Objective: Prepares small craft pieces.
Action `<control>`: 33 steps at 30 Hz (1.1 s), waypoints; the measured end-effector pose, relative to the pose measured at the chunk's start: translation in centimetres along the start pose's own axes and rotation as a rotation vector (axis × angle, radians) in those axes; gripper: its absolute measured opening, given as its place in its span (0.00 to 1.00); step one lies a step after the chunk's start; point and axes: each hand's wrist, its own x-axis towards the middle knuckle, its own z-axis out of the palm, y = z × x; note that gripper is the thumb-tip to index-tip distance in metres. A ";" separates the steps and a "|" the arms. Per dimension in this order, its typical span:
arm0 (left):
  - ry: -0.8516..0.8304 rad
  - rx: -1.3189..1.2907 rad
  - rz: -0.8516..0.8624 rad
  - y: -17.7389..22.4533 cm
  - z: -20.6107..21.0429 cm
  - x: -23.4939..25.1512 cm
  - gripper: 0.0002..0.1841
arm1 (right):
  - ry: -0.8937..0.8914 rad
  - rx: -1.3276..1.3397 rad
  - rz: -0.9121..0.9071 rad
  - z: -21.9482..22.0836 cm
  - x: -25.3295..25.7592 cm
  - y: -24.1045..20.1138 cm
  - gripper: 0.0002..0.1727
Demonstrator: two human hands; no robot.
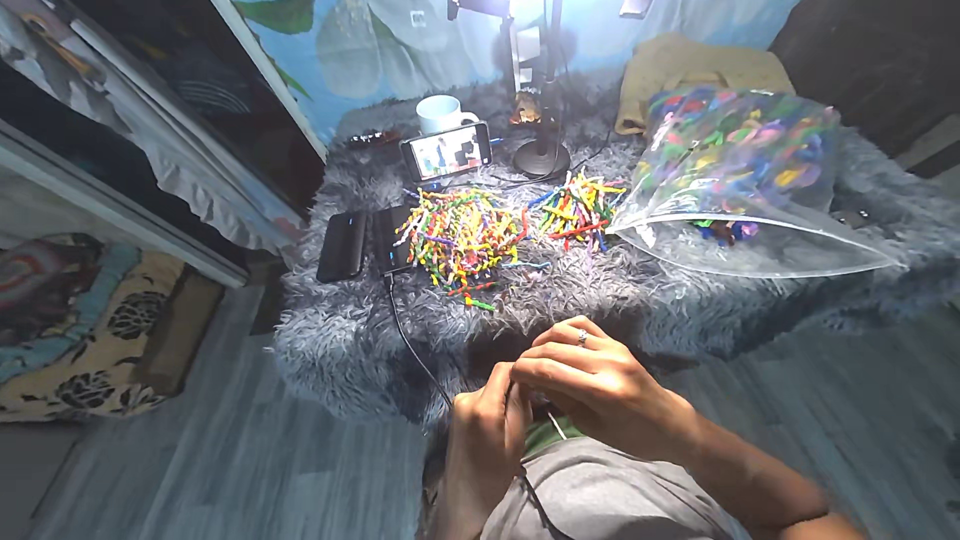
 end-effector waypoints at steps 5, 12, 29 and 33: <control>-0.264 -0.578 -0.031 0.1 -1.1 0.2 0.18 | 0.226 0.269 -0.075 0.8 -1.0 0.4 0.05; -0.142 -1.184 -0.074 1.6 -0.2 0.2 0.10 | 0.324 0.504 -0.029 1.0 -1.1 -0.1 0.03; 0.039 -0.178 0.146 0.9 -0.8 0.6 0.17 | 0.261 0.215 0.006 0.1 0.2 -0.8 0.04; -0.058 -0.524 0.063 1.3 -1.0 0.3 0.18 | 0.342 0.229 -0.130 0.2 -0.1 -0.6 0.03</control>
